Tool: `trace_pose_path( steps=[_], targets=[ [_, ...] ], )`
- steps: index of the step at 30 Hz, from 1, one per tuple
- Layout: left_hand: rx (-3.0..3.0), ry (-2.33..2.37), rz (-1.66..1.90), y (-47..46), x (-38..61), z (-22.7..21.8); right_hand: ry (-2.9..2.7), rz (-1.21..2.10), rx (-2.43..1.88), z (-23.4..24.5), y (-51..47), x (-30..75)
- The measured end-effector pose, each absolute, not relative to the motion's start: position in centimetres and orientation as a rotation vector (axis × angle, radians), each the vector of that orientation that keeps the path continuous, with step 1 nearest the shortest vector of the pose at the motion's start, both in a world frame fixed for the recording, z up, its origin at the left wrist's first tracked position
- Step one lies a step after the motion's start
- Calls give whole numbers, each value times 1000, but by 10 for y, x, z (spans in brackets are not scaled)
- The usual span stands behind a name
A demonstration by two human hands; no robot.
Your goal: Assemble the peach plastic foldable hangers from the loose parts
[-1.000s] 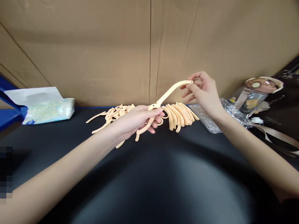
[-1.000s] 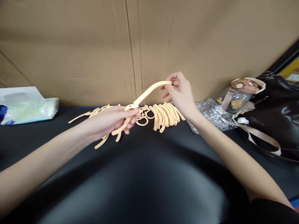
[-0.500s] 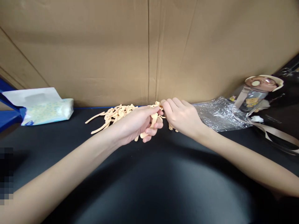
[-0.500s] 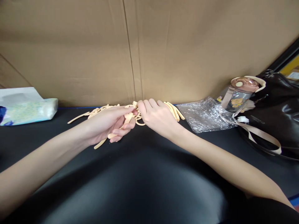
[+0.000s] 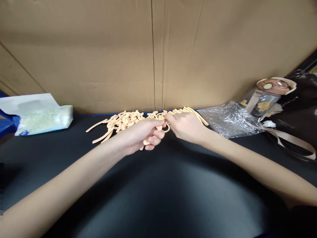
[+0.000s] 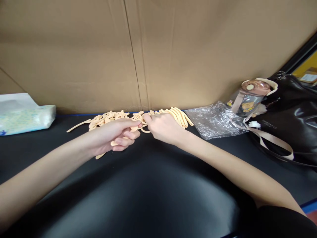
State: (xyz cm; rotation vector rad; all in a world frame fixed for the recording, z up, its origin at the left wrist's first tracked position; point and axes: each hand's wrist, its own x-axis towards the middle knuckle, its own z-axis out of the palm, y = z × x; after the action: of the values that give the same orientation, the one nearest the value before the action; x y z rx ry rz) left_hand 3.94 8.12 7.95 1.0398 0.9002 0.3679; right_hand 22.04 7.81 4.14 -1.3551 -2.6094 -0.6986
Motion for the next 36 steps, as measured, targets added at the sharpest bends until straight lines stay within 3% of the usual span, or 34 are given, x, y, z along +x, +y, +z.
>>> trace_pose_path(
  steps=[16,23,30,36],
  targets=[
    [2134,1376,392,108,2,99,-2407,-239,-1894,62,112,271],
    [1957,1669,417,144,-37,78,-2173,-140,-2192,56,130,306],
    [2205,1791,540,151,-44,49,-2191,-97,-2154,49,130,302],
    [2409,1789,577,104,-24,50,-2164,-206,-2016,78,109,279]
  ],
)
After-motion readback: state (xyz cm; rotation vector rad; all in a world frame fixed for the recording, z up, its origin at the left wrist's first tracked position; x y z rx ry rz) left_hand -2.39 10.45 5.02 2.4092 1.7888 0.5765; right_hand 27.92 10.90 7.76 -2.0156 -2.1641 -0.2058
